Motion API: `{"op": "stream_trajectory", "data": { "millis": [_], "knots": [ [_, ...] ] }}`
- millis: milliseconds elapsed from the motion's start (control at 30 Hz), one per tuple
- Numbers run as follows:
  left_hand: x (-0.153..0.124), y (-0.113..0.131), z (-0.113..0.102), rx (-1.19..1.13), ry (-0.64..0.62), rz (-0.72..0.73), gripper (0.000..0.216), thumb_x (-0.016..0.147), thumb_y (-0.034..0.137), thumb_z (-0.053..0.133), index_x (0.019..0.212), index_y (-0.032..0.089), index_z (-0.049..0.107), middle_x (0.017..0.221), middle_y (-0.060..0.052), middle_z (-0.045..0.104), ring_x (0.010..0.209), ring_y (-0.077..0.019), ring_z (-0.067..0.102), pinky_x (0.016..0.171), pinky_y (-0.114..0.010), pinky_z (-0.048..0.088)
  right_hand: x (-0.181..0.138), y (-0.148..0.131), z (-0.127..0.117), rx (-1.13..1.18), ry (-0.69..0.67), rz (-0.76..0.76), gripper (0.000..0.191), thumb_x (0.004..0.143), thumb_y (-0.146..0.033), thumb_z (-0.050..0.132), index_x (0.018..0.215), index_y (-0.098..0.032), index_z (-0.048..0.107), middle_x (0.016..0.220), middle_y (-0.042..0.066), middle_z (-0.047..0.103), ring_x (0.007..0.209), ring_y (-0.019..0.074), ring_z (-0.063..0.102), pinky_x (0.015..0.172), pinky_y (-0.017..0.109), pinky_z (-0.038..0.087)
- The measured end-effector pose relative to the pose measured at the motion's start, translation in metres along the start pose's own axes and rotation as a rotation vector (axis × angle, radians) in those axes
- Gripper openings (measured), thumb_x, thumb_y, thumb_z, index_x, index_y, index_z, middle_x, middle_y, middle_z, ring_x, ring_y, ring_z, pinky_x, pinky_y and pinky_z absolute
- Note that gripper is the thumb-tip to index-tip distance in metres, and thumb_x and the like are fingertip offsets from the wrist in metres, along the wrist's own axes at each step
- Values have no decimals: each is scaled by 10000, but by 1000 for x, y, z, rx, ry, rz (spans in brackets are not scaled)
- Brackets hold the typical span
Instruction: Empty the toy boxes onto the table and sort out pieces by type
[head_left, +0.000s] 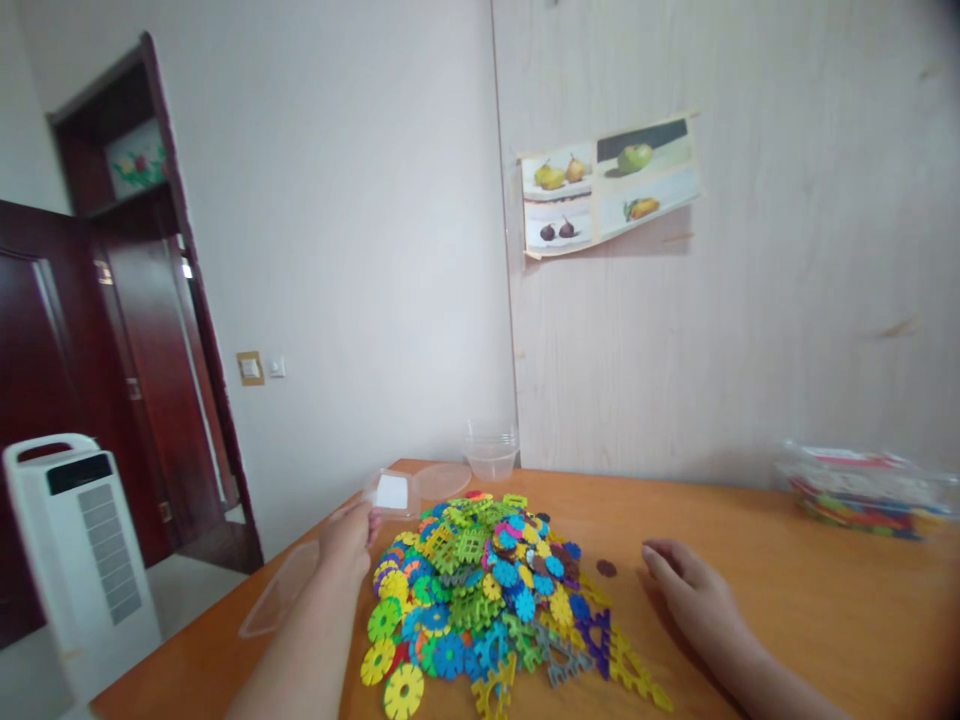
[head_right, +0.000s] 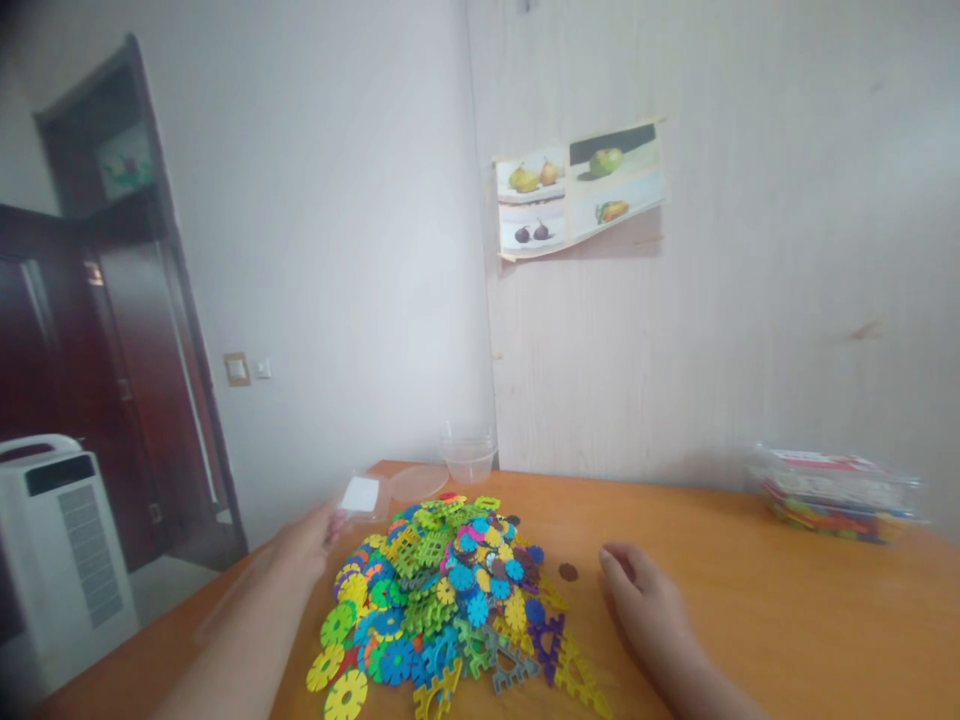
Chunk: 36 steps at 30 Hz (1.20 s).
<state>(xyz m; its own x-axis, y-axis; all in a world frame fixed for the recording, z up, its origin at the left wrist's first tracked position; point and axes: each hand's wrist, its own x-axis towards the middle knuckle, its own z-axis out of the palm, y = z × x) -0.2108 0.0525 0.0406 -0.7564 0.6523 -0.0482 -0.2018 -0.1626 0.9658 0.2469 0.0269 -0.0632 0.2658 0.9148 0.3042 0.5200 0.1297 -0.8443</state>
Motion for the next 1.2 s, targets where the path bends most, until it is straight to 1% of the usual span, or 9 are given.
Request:
{"op": "stream_trajectory", "data": {
  "millis": [200, 333, 433, 567, 733, 867, 933, 1067, 1200],
  "knots": [
    [29, -12, -18, -17, 67, -18, 122, 662, 42, 667, 727, 121, 600, 603, 5, 613, 539, -98, 587, 516, -194, 471, 5, 6, 3, -23, -11, -15, 412, 844, -509, 484, 1018, -200, 693, 1029, 75, 750, 1020, 260, 671, 879, 351, 499],
    [24, -19, -20, 5, 127, 3, 165, 608, 37, 707, 722, 113, 615, 606, 9, 605, 552, -108, 575, 505, -200, 442, 6, 6, 3, -14, -4, -10, 394, 833, -507, 501, 992, -206, 701, 996, 66, 754, 992, 263, 675, 896, 367, 491],
    [8, -17, -13, -6, 137, 59, 208, 603, 127, 750, 780, 119, 639, 652, 13, 617, 576, -114, 579, 497, -203, 411, 5, 4, 3, 16, 10, -14, 365, 820, -499, 526, 955, -214, 709, 951, 60, 756, 959, 267, 677, 899, 384, 487],
    [-29, -4, 11, -70, 82, 124, 210, 672, 219, 687, 867, 153, 648, 747, 14, 632, 637, -117, 608, 505, -197, 397, 3, -3, 5, 37, 21, -19, 339, 817, -481, 526, 909, -211, 707, 925, 68, 753, 938, 273, 675, 878, 395, 492],
    [-111, 14, 56, -318, -119, 92, 255, 623, 242, 705, 860, 195, 626, 794, 43, 610, 646, -93, 607, 490, -172, 362, -4, -23, 5, 88, 68, 1, 321, 812, -438, 508, 893, -193, 698, 892, 76, 747, 904, 265, 676, 828, 374, 509],
    [-180, -1, 87, -358, -289, -7, 299, 625, 301, 736, 897, 216, 643, 914, 39, 643, 680, -87, 611, 536, -176, 401, -7, -35, 3, 77, 125, 22, 288, 815, -381, 497, 880, -198, 709, 849, 58, 746, 875, 248, 676, 795, 343, 518],
    [-205, -18, 96, -266, -338, 27, 323, 649, 346, 738, 933, 215, 655, 945, 19, 656, 686, -100, 612, 533, -186, 408, -7, -36, 3, 55, 152, 25, 280, 820, -352, 489, 893, -204, 716, 840, 47, 749, 861, 240, 678, 774, 331, 524],
    [-228, -48, 97, 23, -483, 219, 422, 724, 508, 684, 1018, 208, 653, 915, -26, 688, 784, -177, 650, 604, -246, 480, -2, -31, 0, -5, 175, 14, 295, 844, -315, 463, 937, -201, 719, 855, 47, 750, 840, 227, 685, 741, 310, 527],
    [-224, -59, 87, 221, -567, 377, 530, 700, 634, 648, 1032, 221, 659, 953, -52, 715, 839, -241, 678, 665, -310, 528, 17, -18, -23, -118, 189, -9, 308, 877, -294, 441, 1017, -198, 699, 915, 54, 746, 849, 207, 687, 730, 283, 515]
  ]
}}
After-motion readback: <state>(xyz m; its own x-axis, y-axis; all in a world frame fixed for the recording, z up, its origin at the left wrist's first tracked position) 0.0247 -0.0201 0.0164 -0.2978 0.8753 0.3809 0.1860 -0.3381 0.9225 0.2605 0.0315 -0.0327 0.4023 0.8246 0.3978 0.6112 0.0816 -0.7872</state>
